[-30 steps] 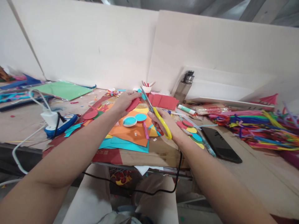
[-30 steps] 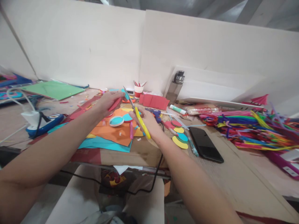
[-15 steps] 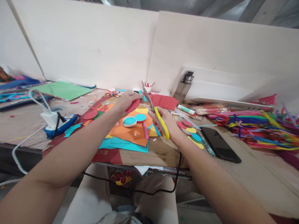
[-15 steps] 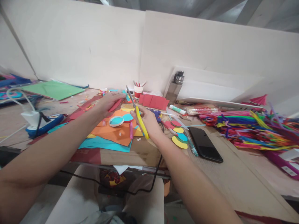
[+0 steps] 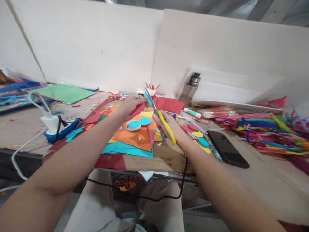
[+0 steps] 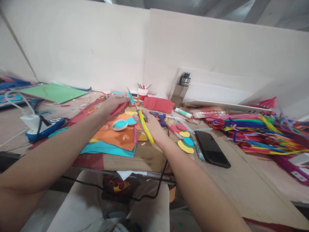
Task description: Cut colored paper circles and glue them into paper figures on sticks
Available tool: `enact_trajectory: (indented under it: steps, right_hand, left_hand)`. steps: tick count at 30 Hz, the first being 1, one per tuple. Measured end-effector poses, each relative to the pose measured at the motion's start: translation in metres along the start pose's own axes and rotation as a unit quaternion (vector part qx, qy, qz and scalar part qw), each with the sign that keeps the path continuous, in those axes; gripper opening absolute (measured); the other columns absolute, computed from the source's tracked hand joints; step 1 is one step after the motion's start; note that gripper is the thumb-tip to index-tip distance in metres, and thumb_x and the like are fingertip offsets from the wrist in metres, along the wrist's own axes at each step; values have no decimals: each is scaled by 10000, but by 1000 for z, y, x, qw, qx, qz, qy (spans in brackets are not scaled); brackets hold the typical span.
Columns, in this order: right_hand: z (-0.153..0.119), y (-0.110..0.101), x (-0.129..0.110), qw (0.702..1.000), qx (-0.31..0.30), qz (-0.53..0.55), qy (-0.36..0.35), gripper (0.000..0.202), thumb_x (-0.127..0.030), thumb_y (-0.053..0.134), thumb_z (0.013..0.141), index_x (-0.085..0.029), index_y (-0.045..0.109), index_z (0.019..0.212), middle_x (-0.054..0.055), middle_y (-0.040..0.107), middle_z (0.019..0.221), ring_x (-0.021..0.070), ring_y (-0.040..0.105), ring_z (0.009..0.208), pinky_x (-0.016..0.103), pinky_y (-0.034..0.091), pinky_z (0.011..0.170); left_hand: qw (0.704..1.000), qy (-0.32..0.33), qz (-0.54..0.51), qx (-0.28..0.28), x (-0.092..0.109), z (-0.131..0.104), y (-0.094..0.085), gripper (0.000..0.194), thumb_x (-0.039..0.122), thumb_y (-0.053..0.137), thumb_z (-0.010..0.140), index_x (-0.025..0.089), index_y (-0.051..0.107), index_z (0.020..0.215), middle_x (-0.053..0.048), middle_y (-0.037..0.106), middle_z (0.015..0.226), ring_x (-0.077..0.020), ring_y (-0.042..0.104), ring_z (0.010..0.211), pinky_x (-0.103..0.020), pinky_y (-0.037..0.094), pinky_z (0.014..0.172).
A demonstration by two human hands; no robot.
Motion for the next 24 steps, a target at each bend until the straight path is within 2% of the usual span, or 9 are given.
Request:
enact_trajectory:
  steps: [6, 15, 20, 24]
  right_hand:
    - [1, 2, 5, 999, -13, -34, 14, 459, -659, 550, 820, -224, 419, 749, -56, 426, 596, 66, 383, 439, 191, 313, 384]
    - [3, -2, 9, 999, 8, -31, 12, 437, -637, 589, 804, -223, 455, 764, -56, 453, 558, 71, 396, 419, 191, 308, 361]
    - [2, -4, 4, 998, 17, -62, 0, 440, -630, 580, 815, -213, 466, 732, -54, 463, 515, 64, 397, 386, 185, 307, 351]
    - [0, -4, 6, 997, 25, -63, 21, 452, -647, 574, 808, -212, 474, 741, -61, 474, 494, 59, 391, 336, 179, 297, 314]
  left_hand:
    - [1000, 2, -3, -3, 2, -2, 2, 283, 358, 759, 711, 116, 633, 637, 3, 578, 520, -23, 365, 385, -187, 287, 423]
    - [1000, 0, 2, 3, 1, -1, 1, 254, 312, 717, 768, 113, 632, 634, -6, 582, 529, -29, 396, 402, -181, 315, 440]
    - [1000, -1, 1, -5, 3, -1, 2, 280, 342, 744, 743, 108, 627, 645, 1, 565, 513, -25, 391, 396, -171, 315, 434]
    - [1000, -5, 8, -5, 4, -3, 4, 302, 368, 750, 732, 112, 613, 649, 7, 554, 500, -31, 402, 407, -168, 326, 448]
Point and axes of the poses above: each hand's wrist, its own z-axis towards the middle knuckle, its own y-axis out of the palm, x = y × z, the point moved 9 cm from there along z, towards the middle knuckle
